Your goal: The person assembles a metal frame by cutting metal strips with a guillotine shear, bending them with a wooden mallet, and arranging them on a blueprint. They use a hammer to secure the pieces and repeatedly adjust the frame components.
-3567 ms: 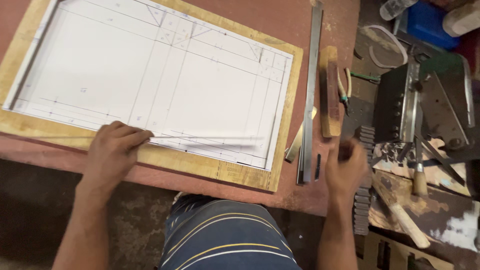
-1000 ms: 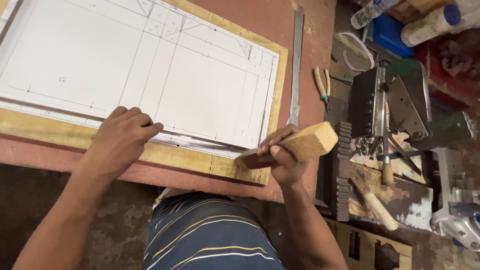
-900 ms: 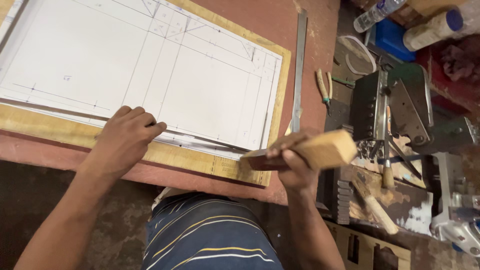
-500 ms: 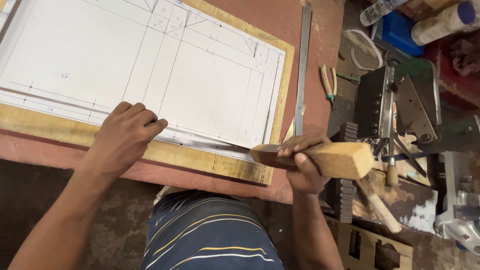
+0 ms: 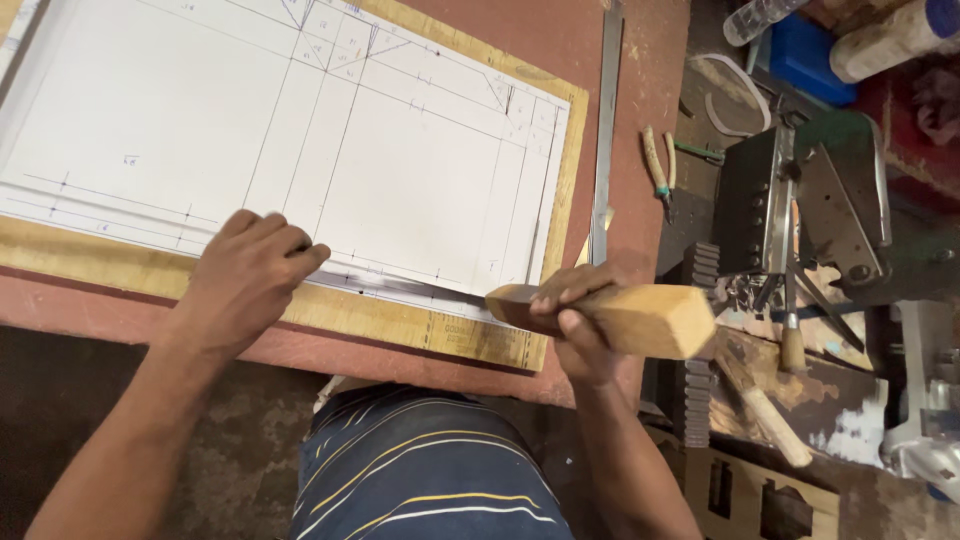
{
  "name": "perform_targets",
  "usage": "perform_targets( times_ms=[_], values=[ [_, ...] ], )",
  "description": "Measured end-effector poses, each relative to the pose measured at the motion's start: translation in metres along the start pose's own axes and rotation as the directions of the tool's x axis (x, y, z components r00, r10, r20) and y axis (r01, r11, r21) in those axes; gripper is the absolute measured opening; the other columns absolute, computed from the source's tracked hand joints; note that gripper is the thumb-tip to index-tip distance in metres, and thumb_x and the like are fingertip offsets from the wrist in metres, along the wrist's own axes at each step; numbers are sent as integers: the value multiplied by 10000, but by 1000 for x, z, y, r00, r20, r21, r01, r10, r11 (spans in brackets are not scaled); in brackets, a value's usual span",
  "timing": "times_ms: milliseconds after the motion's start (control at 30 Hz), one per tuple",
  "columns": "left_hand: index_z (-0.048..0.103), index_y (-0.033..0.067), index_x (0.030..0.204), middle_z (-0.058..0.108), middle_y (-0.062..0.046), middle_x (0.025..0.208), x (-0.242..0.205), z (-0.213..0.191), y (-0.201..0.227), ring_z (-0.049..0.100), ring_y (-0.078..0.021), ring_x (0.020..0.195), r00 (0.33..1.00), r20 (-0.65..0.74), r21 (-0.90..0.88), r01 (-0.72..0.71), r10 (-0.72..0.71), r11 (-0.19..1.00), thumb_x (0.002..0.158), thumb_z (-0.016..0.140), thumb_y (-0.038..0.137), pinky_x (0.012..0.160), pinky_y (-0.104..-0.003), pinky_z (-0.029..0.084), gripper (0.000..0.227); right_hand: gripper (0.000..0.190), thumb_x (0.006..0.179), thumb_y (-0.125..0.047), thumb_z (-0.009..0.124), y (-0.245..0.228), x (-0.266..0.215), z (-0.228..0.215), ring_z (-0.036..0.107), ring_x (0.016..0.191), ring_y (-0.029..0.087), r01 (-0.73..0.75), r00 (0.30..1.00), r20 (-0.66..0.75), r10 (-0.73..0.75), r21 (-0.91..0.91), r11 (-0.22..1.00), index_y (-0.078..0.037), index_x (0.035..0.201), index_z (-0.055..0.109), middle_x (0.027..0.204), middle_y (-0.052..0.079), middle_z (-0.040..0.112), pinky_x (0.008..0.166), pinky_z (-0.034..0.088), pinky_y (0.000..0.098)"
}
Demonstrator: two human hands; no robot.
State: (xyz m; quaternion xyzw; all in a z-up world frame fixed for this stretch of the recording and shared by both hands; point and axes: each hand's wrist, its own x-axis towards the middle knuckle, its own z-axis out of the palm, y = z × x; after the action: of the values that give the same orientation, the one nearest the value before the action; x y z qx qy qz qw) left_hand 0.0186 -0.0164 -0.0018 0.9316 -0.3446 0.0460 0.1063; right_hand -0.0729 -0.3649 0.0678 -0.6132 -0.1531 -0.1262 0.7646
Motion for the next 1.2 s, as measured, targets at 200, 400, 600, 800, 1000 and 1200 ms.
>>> perform_targets(
  times_ms=[200, 400, 600, 800, 1000, 1200],
  values=[
    [783, 126, 1043, 725, -21, 984, -3, 4, 1, 651, -196, 949, 997, -79, -56, 7, -11, 998, 774, 644, -34, 904, -379, 497, 343, 183, 888, -21, 637, -6, -1, 27, 664, 956, 207, -99, 994, 51, 101, -34, 994, -64, 1055, 576, 936, 110, 650, 932, 569, 373],
    [779, 108, 971, 705, -25, 996, -4, 6, 5, 635, -226, 982, 982, -186, -101, 8, -26, 995, 738, 641, -38, 909, -398, 484, 307, 163, 914, -4, 658, -9, 21, 53, 668, 949, 193, -138, 982, 128, 142, -35, 990, -44, 1064, 608, 944, 114, 664, 950, 559, 358],
    [793, 128, 999, 708, -32, 983, -11, 19, 6, 635, -237, 979, 966, -238, -158, 66, -103, 985, 763, 641, -24, 948, -419, 478, 319, 166, 892, 20, 667, 12, 34, 80, 672, 914, 170, -153, 971, 192, 143, 39, 987, -57, 1010, 580, 941, 86, 665, 923, 584, 353],
    [790, 124, 1019, 744, -41, 1030, -24, 20, -14, 674, -226, 1017, 904, -388, -141, 135, -181, 981, 827, 659, -5, 1018, -414, 494, 266, 148, 913, 40, 675, 21, 39, 84, 673, 948, 201, -172, 956, 236, 176, -37, 984, -46, 1005, 598, 938, 95, 673, 945, 583, 380],
    [784, 93, 999, 748, -62, 986, -42, 11, -51, 685, -248, 996, 877, -432, -177, 149, -213, 973, 818, 670, -20, 1025, -430, 505, 241, 143, 935, -57, 684, 23, 57, 103, 691, 854, 169, 20, 957, 286, -54, 118, 993, -59, 1051, 601, 888, 80, 678, 861, 583, 324],
    [781, 105, 1017, 738, -72, 1032, -46, 14, -61, 671, -260, 1017, 869, -467, -168, 97, -166, 981, 812, 653, -27, 1039, -443, 496, 276, 185, 930, -7, 719, 73, 62, 138, 671, 909, 204, -74, 967, 248, 64, 29, 997, -58, 1039, 579, 917, 90, 650, 894, 581, 361]
  ],
)
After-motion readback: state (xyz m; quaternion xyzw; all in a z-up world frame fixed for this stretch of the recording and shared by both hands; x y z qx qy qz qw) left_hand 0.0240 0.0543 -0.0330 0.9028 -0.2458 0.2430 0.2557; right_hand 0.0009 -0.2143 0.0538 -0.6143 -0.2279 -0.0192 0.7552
